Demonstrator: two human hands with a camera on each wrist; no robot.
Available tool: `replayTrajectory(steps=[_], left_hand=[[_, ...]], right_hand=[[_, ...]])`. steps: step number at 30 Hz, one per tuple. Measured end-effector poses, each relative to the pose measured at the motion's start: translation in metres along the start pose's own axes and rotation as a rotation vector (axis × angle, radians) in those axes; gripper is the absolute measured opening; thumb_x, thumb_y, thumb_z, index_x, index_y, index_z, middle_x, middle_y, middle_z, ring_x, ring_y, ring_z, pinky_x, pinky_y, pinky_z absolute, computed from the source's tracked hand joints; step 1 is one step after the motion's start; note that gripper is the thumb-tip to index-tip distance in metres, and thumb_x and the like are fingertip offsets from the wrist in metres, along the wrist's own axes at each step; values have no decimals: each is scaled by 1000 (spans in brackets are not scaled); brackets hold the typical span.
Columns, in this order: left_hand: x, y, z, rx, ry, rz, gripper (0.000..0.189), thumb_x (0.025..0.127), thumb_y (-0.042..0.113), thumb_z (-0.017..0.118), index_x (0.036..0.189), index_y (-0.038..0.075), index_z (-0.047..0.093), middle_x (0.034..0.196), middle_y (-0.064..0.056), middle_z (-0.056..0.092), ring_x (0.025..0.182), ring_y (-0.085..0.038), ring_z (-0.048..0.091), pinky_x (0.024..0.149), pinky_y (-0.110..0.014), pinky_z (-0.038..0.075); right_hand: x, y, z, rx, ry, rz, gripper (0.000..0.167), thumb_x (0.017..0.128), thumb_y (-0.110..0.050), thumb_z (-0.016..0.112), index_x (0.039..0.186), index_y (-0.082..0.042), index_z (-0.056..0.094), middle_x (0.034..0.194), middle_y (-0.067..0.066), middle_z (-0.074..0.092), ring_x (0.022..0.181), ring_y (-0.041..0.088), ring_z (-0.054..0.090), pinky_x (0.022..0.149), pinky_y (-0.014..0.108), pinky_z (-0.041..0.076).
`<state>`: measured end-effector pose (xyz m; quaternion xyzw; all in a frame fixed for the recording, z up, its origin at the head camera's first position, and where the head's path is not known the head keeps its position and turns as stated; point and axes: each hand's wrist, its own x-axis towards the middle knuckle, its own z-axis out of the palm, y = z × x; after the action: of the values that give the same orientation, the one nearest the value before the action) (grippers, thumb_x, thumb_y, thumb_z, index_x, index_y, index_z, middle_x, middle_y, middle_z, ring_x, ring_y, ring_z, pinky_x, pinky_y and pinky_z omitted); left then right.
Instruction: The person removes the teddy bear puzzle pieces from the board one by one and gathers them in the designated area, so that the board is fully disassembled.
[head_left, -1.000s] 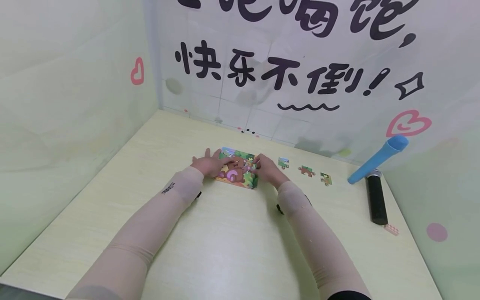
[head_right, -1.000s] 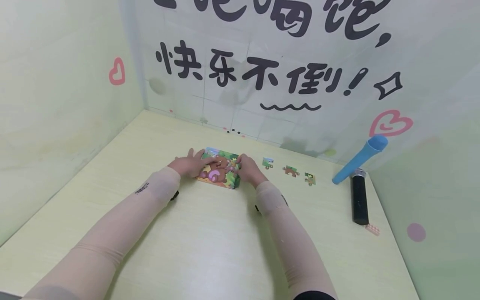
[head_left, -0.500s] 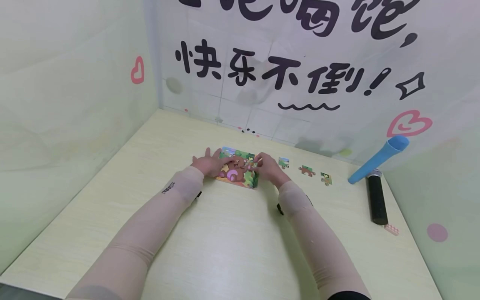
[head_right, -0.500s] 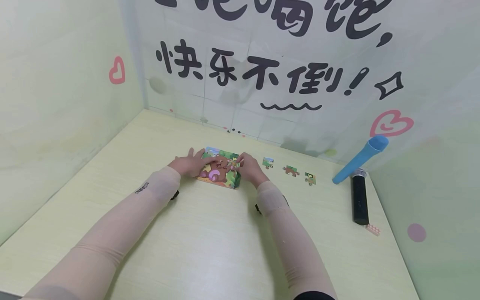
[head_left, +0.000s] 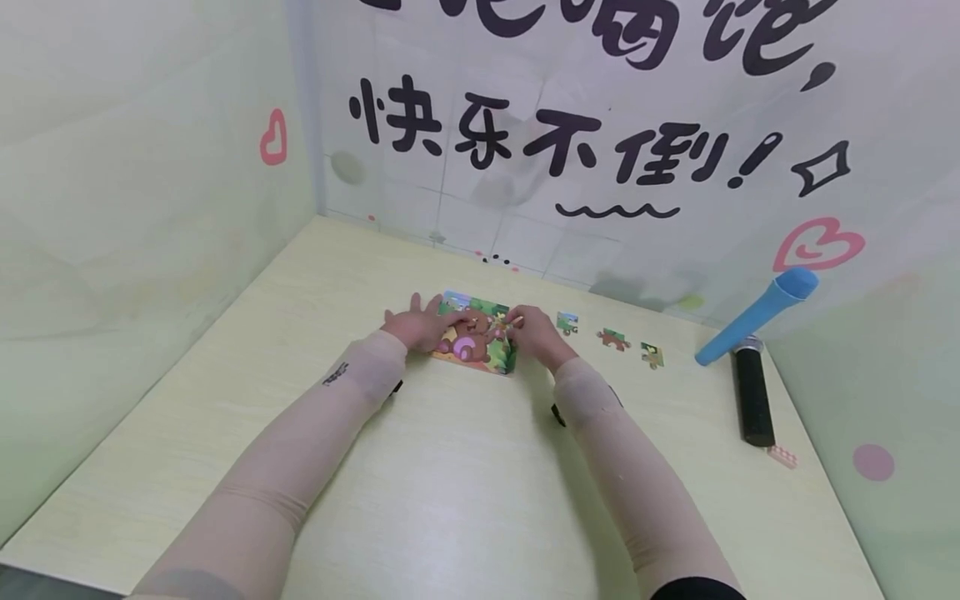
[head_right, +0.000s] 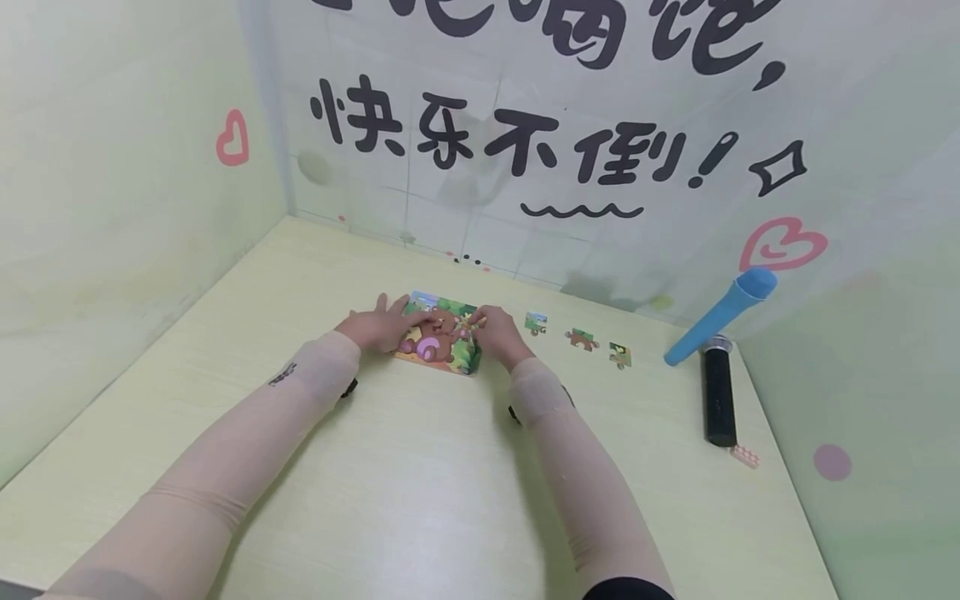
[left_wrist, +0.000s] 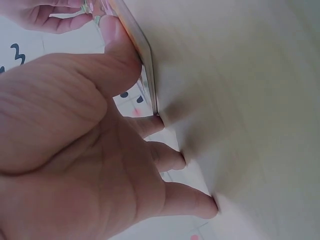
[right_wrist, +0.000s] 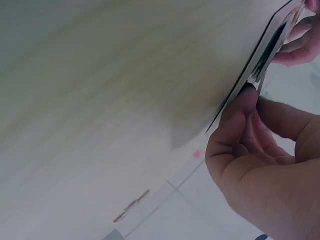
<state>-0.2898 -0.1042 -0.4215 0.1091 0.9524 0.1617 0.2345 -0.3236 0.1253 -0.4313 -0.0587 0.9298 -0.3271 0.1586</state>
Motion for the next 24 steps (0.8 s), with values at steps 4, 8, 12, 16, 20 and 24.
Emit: replayTrajectory(steps=[4,8,12,16,20,24], left_hand=[[1,0,1,10,1,-1,64,110,16,36,162,44,14,171,-12,-4,152,-46,-9,111,-80,8],[2,0,1,3,0,-1,63,110,15,35,162,42,14,171,-12,-4,153,-46,-10,111,-80,6],[3,0,0,1,-5,-2,63,109,15,36,162,42,14,171,-12,-5,152,-46,-10,111,-80,6],[2,1,0,12,-3,0,64,109,15,36,163,42,13,171,-12,-5,153,-46,-11,111,-80,7],[0,2,-1,9,3,-8,62,110,16,34,163,40,13,171,-11,-5,153,-44,-10,112,-79,7],[-2,2,0,-5,2,-9,61,110,18,33,163,39,13,171,-11,-5,153,-44,-10,113,-78,6]], right_hand=[[-2,2,0,-31,-41,-21,30,98,-12,69,124,-3,58,109,15,59,95,25,55,80,36,50],[-3,1,2,-91,-75,-44,42,95,-12,73,130,0,52,109,14,58,94,24,54,82,36,49],[-4,-1,2,-123,-78,-52,45,94,-11,73,131,2,51,116,15,60,100,25,56,90,39,51],[-6,-1,0,-88,-77,-51,46,96,-15,71,135,1,52,126,18,59,112,29,56,99,44,49],[-7,1,-3,-14,-66,-55,47,100,-15,66,142,2,52,135,21,57,123,33,54,105,46,47],[-8,2,-3,61,-58,-32,46,101,-9,62,144,1,50,134,22,57,122,34,56,102,44,51]])
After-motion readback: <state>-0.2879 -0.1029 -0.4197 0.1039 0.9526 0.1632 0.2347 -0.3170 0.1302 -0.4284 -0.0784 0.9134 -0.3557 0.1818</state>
